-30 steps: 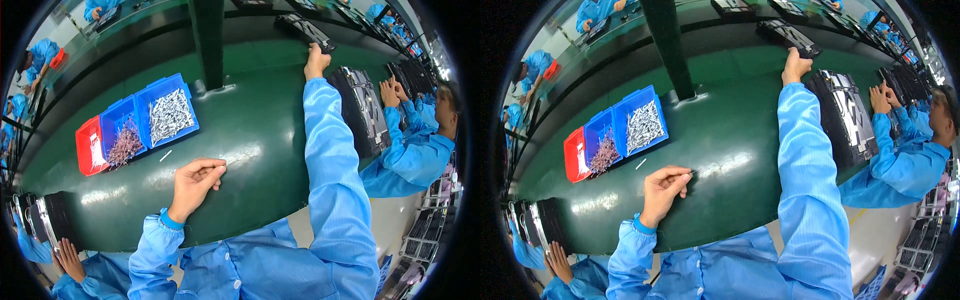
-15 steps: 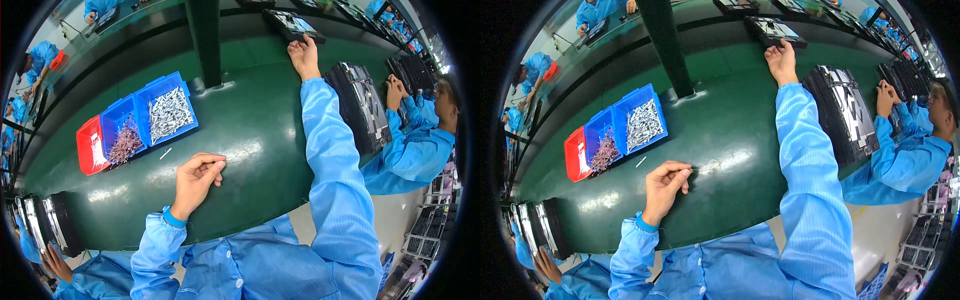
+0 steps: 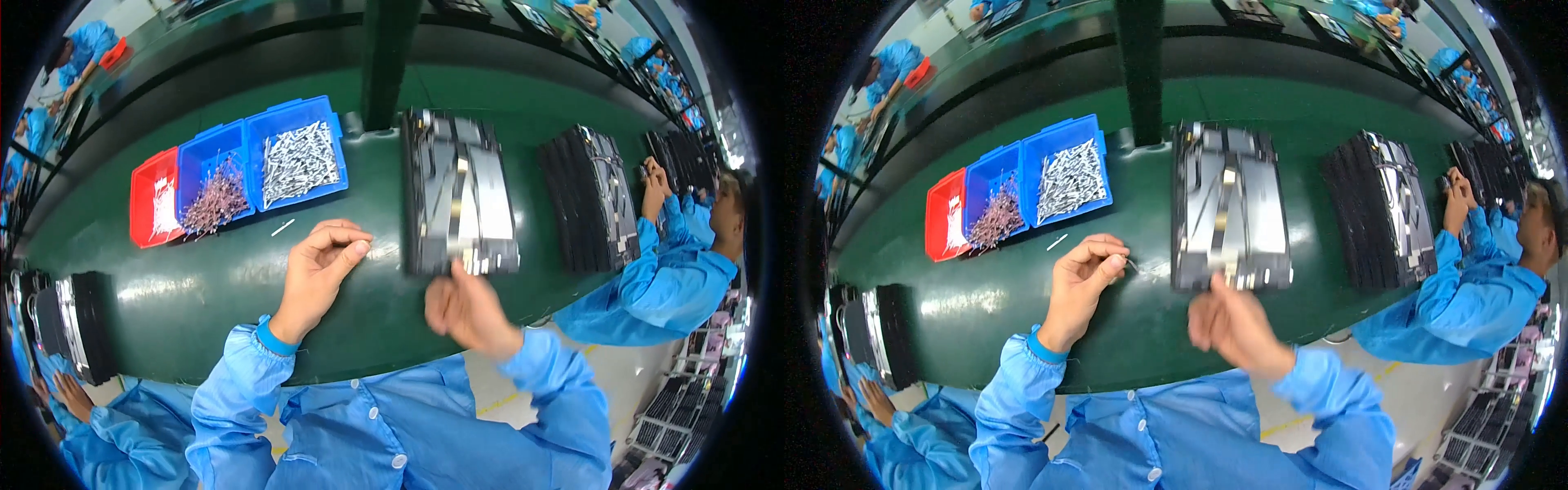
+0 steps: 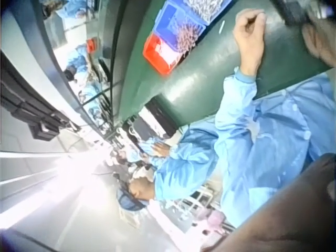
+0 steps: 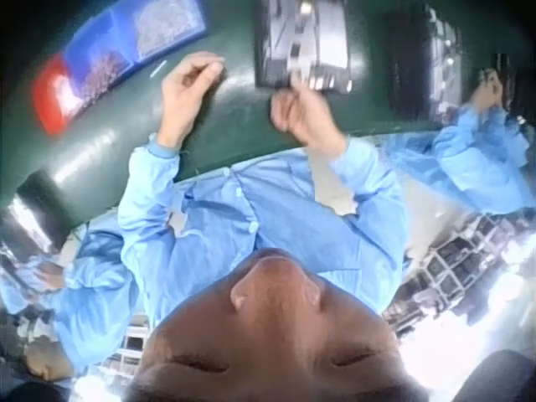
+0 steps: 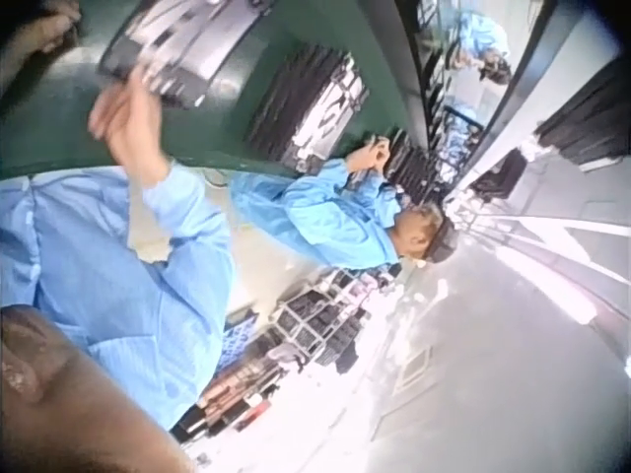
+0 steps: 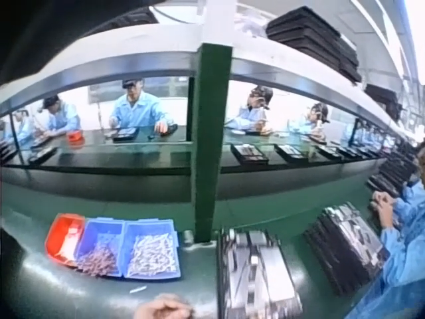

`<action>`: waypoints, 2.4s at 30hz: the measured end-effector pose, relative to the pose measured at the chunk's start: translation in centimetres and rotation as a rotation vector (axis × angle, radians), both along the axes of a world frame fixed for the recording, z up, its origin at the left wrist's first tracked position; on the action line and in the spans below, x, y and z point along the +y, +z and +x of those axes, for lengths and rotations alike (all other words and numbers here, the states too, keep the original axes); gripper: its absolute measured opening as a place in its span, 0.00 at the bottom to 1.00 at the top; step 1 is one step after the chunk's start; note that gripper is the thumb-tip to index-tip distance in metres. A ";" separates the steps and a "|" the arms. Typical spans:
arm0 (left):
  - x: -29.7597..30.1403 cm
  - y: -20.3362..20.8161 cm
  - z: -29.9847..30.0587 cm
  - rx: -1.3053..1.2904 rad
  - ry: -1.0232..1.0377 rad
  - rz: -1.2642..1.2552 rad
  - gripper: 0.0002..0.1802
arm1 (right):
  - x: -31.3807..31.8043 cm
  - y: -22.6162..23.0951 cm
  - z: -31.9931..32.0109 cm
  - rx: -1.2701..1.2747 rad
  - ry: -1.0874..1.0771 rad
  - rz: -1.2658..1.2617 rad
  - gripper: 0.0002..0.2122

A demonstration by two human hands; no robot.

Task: The person assembles tablet frames on a production line by attaching small components, adhesive strips, and wires from bins onto the frames by hand, then stacks the assembled tablets.

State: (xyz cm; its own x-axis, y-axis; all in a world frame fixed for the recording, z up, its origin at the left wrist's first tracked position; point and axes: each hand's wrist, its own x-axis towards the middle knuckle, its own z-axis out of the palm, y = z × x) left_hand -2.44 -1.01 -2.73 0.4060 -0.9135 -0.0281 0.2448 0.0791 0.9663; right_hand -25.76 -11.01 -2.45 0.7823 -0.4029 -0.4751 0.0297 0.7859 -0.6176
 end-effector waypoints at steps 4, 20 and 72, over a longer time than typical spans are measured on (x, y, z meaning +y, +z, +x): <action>0.1 0.9 -0.8 0.011 0.042 0.036 0.08 | 7.4 -0.1 -3.9 -0.016 0.175 0.191 0.31; 2.0 0.3 -6.4 -0.278 0.244 -0.008 0.07 | -2.2 3.5 -0.6 0.766 0.085 -1.403 0.25; 2.3 2.1 0.6 -0.046 -0.040 0.451 0.12 | -2.0 2.0 8.2 0.069 0.178 -1.680 0.04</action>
State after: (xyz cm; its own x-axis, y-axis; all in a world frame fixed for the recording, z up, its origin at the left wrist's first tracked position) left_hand -1.83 1.34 -0.59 0.3808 -0.8288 -0.4100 0.1951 -0.3614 0.9118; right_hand -17.54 -12.97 -0.40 0.8681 -0.3770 0.3229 -0.0411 -0.7029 -0.7101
